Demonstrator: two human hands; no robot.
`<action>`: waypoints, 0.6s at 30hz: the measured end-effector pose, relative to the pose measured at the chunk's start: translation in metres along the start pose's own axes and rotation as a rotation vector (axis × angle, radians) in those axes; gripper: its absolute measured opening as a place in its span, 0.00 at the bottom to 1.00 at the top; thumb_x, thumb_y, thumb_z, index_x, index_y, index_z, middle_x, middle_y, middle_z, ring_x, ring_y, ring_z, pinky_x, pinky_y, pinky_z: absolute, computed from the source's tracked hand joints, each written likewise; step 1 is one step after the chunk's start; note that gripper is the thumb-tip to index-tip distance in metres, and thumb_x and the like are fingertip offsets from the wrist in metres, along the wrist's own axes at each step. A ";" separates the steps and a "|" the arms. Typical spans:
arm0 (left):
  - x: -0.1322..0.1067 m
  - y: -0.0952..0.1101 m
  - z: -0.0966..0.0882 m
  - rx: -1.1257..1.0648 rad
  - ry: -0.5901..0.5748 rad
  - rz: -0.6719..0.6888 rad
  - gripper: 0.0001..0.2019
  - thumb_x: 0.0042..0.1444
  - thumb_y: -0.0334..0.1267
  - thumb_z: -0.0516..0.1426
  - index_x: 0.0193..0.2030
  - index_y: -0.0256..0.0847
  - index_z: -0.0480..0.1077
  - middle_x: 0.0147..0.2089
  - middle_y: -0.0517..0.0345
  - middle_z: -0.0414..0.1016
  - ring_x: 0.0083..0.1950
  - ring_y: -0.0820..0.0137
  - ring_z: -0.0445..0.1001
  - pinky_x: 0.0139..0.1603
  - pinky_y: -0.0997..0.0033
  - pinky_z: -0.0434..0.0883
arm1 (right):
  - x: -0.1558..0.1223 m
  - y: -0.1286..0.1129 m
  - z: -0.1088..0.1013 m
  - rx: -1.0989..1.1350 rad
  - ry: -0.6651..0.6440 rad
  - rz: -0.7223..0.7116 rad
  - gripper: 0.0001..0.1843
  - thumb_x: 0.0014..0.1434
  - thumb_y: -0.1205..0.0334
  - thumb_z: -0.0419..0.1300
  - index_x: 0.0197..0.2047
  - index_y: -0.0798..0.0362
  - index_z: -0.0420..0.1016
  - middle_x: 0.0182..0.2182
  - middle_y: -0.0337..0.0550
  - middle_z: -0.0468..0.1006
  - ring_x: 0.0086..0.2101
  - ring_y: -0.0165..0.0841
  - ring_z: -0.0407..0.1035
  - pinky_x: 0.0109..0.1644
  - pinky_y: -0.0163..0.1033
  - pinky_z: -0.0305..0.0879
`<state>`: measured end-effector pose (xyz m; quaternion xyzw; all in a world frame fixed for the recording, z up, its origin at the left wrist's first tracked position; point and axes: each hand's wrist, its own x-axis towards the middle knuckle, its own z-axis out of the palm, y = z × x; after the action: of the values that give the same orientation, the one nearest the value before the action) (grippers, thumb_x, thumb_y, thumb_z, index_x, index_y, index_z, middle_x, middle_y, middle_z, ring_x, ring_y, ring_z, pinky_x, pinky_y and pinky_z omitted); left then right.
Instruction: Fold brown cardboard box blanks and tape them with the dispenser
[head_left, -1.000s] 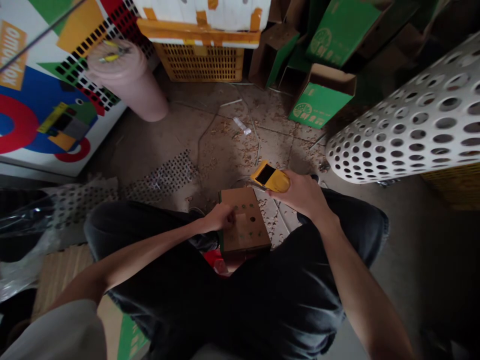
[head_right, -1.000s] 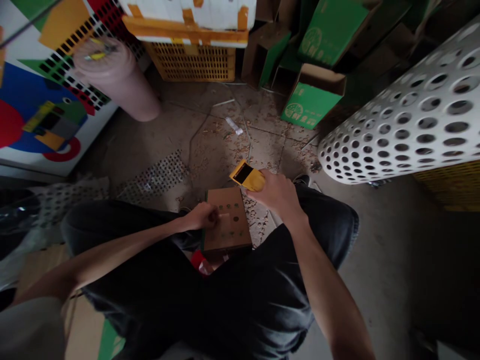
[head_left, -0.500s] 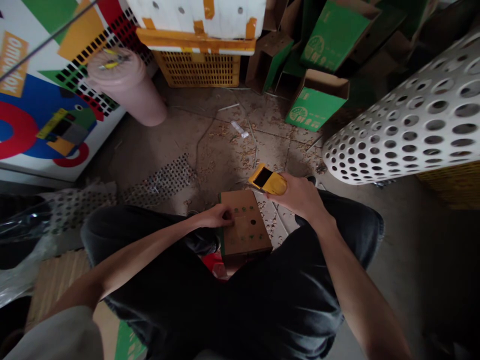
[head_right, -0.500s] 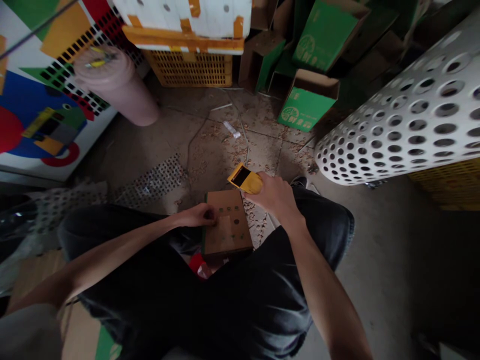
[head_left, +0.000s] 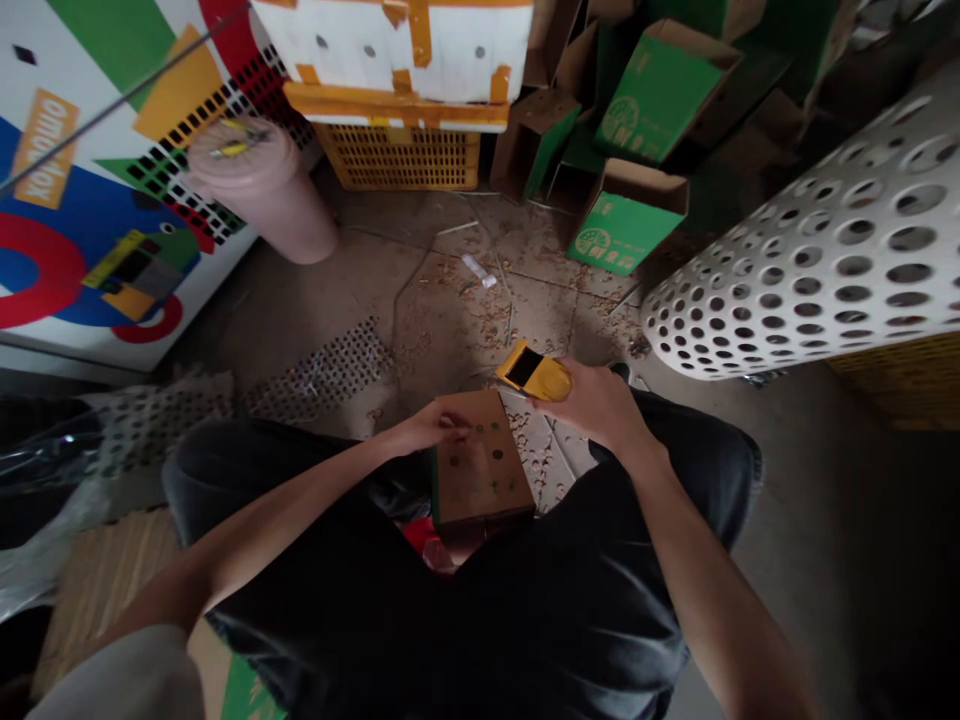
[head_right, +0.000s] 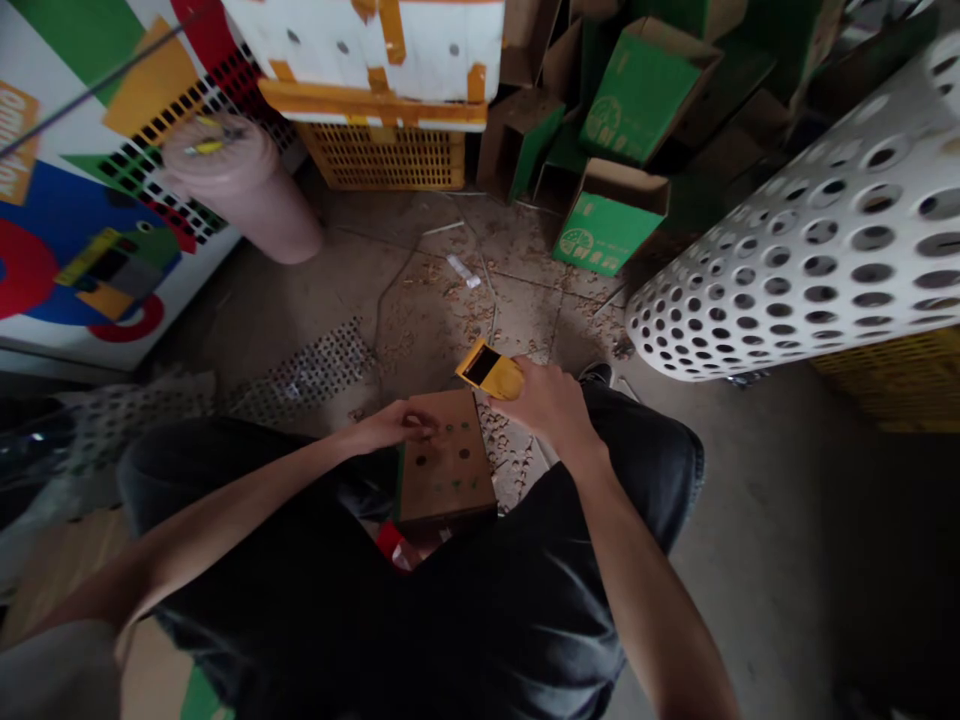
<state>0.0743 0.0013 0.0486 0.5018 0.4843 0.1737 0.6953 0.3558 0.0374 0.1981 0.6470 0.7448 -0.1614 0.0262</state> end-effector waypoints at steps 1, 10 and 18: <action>0.000 0.006 -0.001 -0.006 0.006 0.001 0.19 0.52 0.44 0.70 0.47 0.33 0.80 0.40 0.49 0.84 0.41 0.64 0.80 0.42 0.69 0.73 | 0.000 0.000 -0.001 0.007 -0.001 0.001 0.29 0.55 0.39 0.67 0.53 0.48 0.77 0.36 0.47 0.83 0.37 0.47 0.78 0.40 0.44 0.69; -0.004 0.047 -0.003 -0.177 0.070 0.103 0.17 0.51 0.48 0.70 0.34 0.37 0.72 0.34 0.54 0.84 0.38 0.68 0.82 0.43 0.69 0.73 | 0.002 0.001 -0.002 0.001 -0.016 -0.011 0.29 0.55 0.39 0.65 0.55 0.46 0.76 0.37 0.45 0.83 0.38 0.45 0.78 0.38 0.42 0.65; -0.009 0.068 -0.008 -0.277 0.128 0.238 0.20 0.51 0.50 0.70 0.37 0.35 0.75 0.36 0.50 0.84 0.39 0.67 0.82 0.46 0.67 0.75 | 0.005 -0.008 -0.010 -0.015 -0.065 0.031 0.28 0.56 0.41 0.65 0.54 0.49 0.76 0.38 0.48 0.83 0.40 0.46 0.79 0.38 0.41 0.63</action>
<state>0.0797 0.0289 0.1112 0.4431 0.4361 0.3512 0.7001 0.3490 0.0439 0.2078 0.6528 0.7345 -0.1764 0.0578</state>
